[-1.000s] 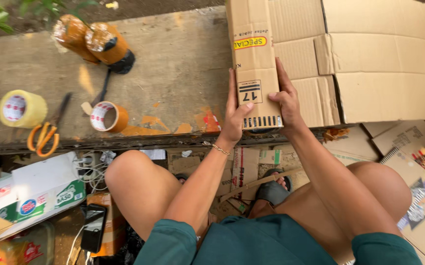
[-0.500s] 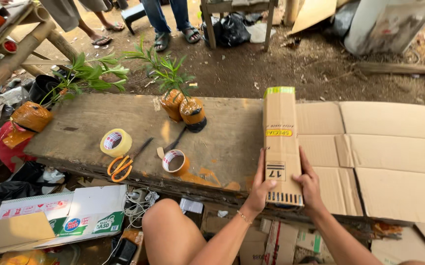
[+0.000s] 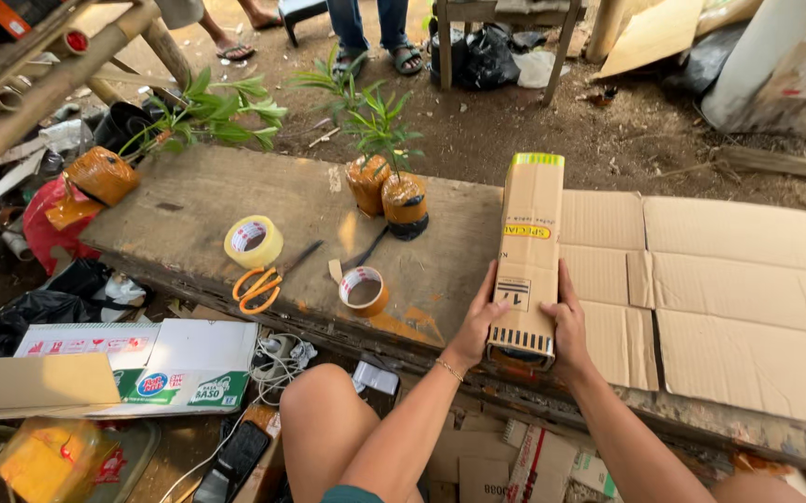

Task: The person assembles a cardboard box by folding the flaps and securing them with a utility knife. They repeatedly adjust the box's position and press the flaps to ensure they are properly aligned.

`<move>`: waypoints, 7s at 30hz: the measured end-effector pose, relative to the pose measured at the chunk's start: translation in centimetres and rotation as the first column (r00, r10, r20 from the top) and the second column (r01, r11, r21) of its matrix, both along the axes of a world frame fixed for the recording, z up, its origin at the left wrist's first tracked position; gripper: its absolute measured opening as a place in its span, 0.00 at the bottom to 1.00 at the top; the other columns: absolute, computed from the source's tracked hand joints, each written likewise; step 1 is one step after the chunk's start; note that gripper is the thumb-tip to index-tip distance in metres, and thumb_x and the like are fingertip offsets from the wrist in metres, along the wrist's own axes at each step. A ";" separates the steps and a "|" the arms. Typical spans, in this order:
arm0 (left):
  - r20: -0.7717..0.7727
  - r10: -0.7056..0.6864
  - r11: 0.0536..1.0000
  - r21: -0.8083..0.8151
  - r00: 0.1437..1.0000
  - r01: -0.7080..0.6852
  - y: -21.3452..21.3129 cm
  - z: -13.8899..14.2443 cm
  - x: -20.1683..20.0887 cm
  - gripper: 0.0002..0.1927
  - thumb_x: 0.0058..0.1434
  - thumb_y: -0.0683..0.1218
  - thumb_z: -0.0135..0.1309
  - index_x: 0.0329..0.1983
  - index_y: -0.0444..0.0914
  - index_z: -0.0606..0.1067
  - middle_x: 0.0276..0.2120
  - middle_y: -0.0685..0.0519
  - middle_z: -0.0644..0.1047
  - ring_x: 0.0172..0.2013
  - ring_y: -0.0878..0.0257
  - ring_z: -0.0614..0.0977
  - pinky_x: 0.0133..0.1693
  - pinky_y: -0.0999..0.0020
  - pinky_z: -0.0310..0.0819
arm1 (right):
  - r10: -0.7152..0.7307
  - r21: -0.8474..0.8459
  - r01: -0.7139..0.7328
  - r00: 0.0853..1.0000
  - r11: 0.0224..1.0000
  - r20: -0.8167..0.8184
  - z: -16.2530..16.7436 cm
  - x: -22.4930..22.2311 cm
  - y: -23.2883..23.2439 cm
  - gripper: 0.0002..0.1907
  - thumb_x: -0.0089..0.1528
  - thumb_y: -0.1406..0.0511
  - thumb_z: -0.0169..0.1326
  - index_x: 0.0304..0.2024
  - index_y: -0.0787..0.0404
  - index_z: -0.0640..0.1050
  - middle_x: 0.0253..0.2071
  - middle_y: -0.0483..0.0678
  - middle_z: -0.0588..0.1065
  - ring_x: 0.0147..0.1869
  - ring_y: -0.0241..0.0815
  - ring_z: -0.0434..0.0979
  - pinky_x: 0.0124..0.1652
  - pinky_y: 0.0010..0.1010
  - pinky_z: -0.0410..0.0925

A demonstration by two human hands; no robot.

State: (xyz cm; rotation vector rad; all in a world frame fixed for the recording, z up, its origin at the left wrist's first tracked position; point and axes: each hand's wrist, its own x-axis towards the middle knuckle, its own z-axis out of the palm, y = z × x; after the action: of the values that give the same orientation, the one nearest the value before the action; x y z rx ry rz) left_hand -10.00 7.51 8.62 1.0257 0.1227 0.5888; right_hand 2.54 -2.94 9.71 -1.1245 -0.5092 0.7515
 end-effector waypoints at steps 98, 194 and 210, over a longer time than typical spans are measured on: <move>-0.435 0.538 0.702 0.705 0.722 -0.098 6.0 3.1 9.3 0.27 0.67 0.44 0.50 0.68 0.31 0.60 0.56 0.35 0.76 0.57 0.43 0.78 0.58 0.53 0.71 | 0.089 -0.325 0.275 0.624 0.905 0.776 1.8 5.4 7.1 0.36 0.68 0.61 0.41 0.75 0.65 0.47 0.78 0.66 0.47 0.80 0.60 0.44 0.73 0.44 0.45; -0.067 0.121 0.977 0.187 0.990 -0.107 11.5 -5.6 11.2 0.39 0.75 0.53 0.38 0.79 0.30 0.40 0.78 0.42 0.50 0.75 0.57 0.55 0.71 0.66 0.50 | 0.093 0.037 -0.094 0.995 0.995 0.029 -1.8 8.3 7.8 0.47 0.59 0.66 0.43 0.79 0.56 0.43 0.80 0.56 0.50 0.78 0.52 0.58 0.70 0.37 0.58; -0.167 0.373 0.818 0.524 0.913 -0.238 11.9 -3.8 8.2 0.38 0.72 0.48 0.48 0.78 0.28 0.49 0.73 0.43 0.62 0.66 0.59 0.70 0.65 0.66 0.65 | -0.018 0.176 0.041 0.991 0.984 -0.132 -4.1 10.2 3.8 0.53 0.66 0.35 0.17 0.79 0.66 0.46 0.83 0.55 0.45 0.86 0.51 0.36 0.78 0.44 0.36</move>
State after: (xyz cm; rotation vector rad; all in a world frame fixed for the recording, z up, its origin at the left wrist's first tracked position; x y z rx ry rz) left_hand -1.79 19.38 4.86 1.6056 0.3965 0.8016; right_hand 12.78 0.86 5.65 -0.9085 -0.4402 0.7332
